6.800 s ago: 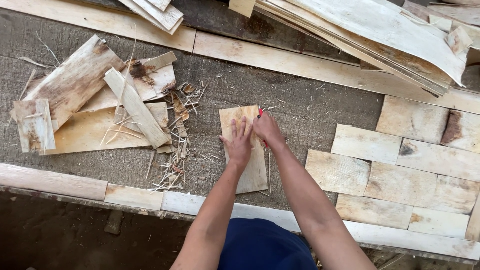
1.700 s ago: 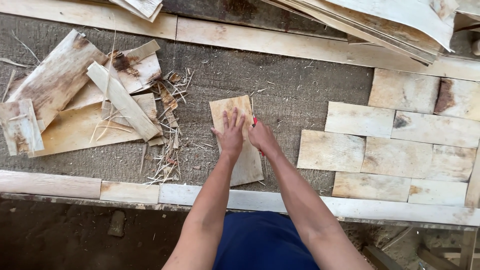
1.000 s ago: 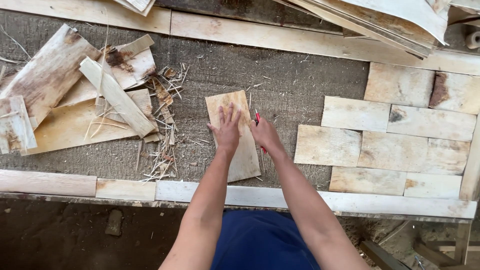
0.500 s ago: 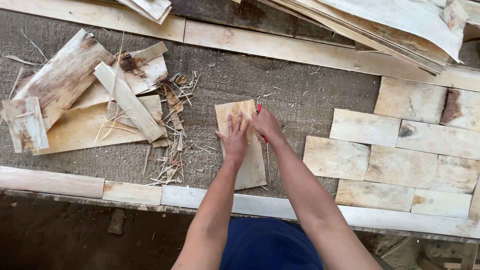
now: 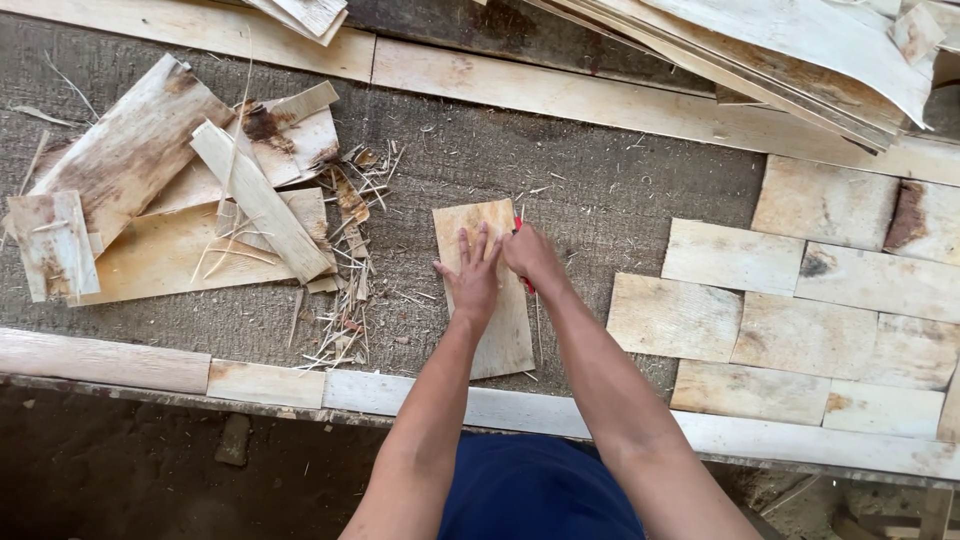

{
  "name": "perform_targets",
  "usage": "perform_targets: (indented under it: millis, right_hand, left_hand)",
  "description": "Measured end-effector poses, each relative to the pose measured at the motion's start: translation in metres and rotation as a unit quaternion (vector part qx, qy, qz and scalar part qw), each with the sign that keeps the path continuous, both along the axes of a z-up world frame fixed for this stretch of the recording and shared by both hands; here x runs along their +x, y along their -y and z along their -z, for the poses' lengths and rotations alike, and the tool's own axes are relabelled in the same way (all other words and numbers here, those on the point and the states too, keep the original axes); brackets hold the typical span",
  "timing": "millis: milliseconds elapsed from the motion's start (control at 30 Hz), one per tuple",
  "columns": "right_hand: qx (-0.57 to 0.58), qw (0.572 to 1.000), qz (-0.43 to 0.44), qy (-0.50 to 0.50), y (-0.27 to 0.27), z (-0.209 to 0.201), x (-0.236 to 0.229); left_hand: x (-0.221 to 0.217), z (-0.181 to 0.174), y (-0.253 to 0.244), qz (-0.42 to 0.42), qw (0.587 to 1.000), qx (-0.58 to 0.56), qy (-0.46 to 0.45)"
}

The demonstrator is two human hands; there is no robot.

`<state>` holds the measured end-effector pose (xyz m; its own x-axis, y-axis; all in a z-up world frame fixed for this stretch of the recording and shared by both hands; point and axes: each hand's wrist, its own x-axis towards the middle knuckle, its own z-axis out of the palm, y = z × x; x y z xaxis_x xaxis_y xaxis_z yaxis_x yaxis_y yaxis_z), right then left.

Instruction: The person uses a red utility knife to trim the edges of rectangular wooden planks on a workbench. They repeatedly scrape the knife along the plank edges, then place the trimmed pieces into a growing stack on the right side of the bench.

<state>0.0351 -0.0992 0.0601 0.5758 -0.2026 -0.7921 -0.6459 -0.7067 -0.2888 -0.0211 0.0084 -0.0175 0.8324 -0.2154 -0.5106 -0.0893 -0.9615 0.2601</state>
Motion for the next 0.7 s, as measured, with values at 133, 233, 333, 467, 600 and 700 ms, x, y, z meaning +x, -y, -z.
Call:
perform_targets:
  millis: [133, 233, 333, 467, 600, 700]
  right_hand:
    - [0.004, 1.0, -0.003, -0.006, 0.001, 0.004, -0.008]
    - [0.014, 1.0, 0.017, 0.009, -0.002, 0.003, -0.018]
    - [0.014, 1.0, 0.012, -0.004, -0.004, -0.026, -0.017]
    - [0.009, 1.0, 0.012, -0.01, -0.005, -0.012, -0.032]
    - [0.006, 1.0, 0.005, -0.011, -0.01, -0.044, -0.033]
    - [0.008, 1.0, -0.005, -0.015, -0.008, -0.037, -0.041]
  left_hand:
    - [0.001, -0.002, -0.002, -0.004, 1.0, -0.002, -0.002]
    - [-0.001, 0.003, -0.001, 0.001, 1.0, 0.001, 0.013]
    - [0.001, 0.004, 0.001, 0.004, 1.0, 0.002, 0.012]
    - [-0.006, -0.001, -0.003, 0.006, 1.0, -0.002, 0.018]
    - [-0.002, -0.008, -0.001, 0.005, 1.0, -0.005, 0.023]
    - [-0.006, -0.003, -0.001, 0.003, 1.0, -0.004, 0.019]
